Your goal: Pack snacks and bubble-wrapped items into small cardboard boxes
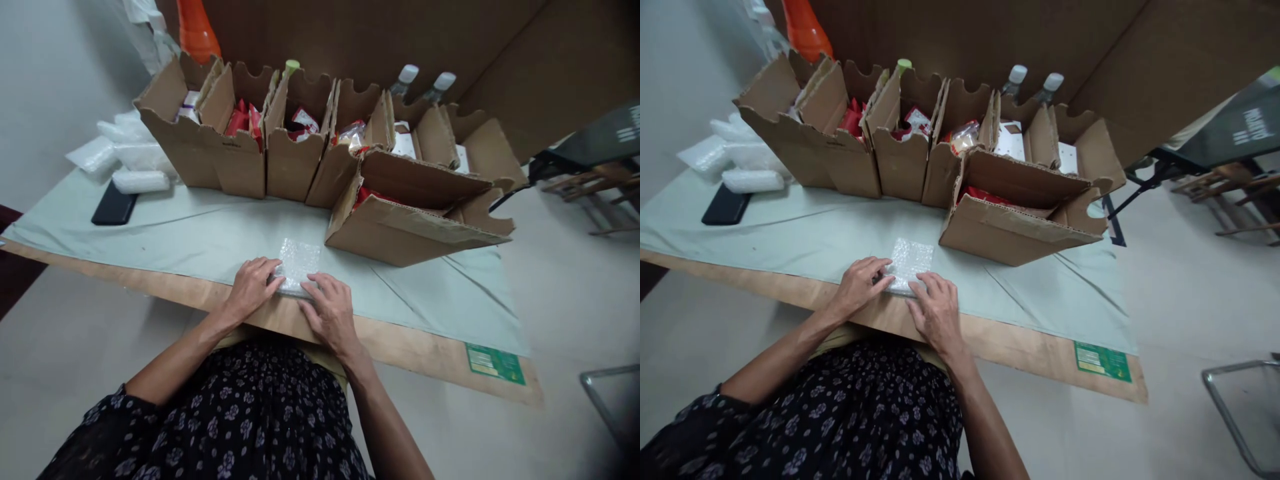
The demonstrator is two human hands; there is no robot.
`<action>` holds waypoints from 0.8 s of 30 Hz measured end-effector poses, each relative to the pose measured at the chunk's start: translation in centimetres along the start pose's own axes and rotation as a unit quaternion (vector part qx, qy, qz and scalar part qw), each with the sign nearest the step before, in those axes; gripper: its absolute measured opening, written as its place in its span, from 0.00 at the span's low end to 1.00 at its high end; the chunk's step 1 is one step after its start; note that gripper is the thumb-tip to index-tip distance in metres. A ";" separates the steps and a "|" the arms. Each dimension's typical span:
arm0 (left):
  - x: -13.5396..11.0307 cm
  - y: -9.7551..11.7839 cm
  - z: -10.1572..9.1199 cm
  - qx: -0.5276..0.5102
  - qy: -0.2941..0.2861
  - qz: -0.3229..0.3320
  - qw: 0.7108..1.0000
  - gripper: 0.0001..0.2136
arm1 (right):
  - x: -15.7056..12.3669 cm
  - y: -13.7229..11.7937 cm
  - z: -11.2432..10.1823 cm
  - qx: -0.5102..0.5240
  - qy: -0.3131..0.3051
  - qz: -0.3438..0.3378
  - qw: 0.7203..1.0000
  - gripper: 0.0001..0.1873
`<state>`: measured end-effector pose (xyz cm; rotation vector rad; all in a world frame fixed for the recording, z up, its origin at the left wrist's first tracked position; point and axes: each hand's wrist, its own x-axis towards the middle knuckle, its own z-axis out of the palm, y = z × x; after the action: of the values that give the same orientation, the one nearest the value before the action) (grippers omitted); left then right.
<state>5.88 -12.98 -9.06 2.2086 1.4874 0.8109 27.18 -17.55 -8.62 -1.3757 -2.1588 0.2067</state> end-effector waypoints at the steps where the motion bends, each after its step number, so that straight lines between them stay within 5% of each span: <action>1: -0.1 0.1 -0.1 0.000 0.002 0.001 1.000 0.10 | -0.1 0.0 0.0 -0.005 -0.016 -0.004 1.000 0.13; 9: -2.0 1.1 -1.5 -0.013 -0.019 0.123 0.992 0.11 | 0.0 0.2 0.0 0.098 -0.041 0.051 0.993 0.14; 14: 0.7 0.3 -0.2 0.013 -0.043 0.040 0.998 0.11 | -0.1 0.3 0.1 0.029 -0.017 0.058 0.998 0.19; 19: -0.1 0.3 -0.6 -0.067 0.018 -0.051 0.996 0.15 | 1.3 1.1 0.5 0.035 -0.030 0.046 0.998 0.14; 21: -1.4 1.1 -0.9 -0.176 0.035 -0.142 0.973 0.20 | 1.7 1.1 0.5 0.091 0.009 0.096 0.991 0.12; 24: -2.6 2.7 -0.8 -0.338 -0.018 -0.222 0.914 0.22 | 1.5 0.2 0.3 0.212 0.022 0.174 0.961 0.12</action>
<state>6.57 -16.45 -7.51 1.3116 1.3397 0.9340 26.72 -16.17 -8.34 -1.4680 -1.6881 0.7211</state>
